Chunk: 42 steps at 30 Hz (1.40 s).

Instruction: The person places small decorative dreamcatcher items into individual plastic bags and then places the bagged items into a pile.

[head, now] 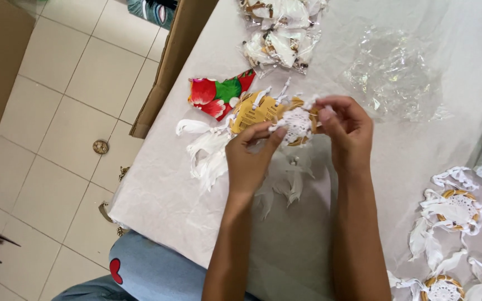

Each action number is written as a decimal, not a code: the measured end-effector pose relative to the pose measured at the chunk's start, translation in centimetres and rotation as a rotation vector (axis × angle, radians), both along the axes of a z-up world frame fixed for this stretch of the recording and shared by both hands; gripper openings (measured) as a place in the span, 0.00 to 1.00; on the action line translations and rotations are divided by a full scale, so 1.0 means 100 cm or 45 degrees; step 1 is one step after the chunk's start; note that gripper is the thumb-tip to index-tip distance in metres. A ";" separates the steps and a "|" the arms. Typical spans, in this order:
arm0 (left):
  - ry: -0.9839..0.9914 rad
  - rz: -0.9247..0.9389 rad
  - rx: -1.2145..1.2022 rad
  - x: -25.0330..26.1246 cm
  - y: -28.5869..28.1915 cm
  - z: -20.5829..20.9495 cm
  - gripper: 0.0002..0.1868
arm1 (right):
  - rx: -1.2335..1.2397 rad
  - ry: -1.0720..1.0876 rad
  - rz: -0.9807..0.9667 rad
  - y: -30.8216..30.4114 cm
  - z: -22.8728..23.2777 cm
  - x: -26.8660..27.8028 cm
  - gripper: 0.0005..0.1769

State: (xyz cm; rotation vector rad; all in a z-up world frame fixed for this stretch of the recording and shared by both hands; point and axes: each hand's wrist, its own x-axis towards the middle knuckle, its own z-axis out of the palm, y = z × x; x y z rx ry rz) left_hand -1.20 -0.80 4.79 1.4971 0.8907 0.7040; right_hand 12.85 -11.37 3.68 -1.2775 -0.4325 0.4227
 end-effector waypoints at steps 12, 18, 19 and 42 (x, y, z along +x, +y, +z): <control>-0.012 0.046 -0.129 -0.013 0.005 -0.013 0.16 | -0.029 -0.034 0.133 0.002 -0.003 -0.007 0.23; -0.022 0.006 -0.197 -0.023 0.007 -0.013 0.17 | -0.053 -0.109 -0.041 0.003 0.000 -0.009 0.11; -0.018 0.004 -0.199 -0.026 0.008 -0.011 0.17 | -0.055 -0.106 -0.044 0.001 -0.003 -0.006 0.11; 0.163 -0.290 -0.094 -0.041 0.009 0.003 0.20 | -0.189 -0.277 -0.346 -0.009 -0.048 0.022 0.20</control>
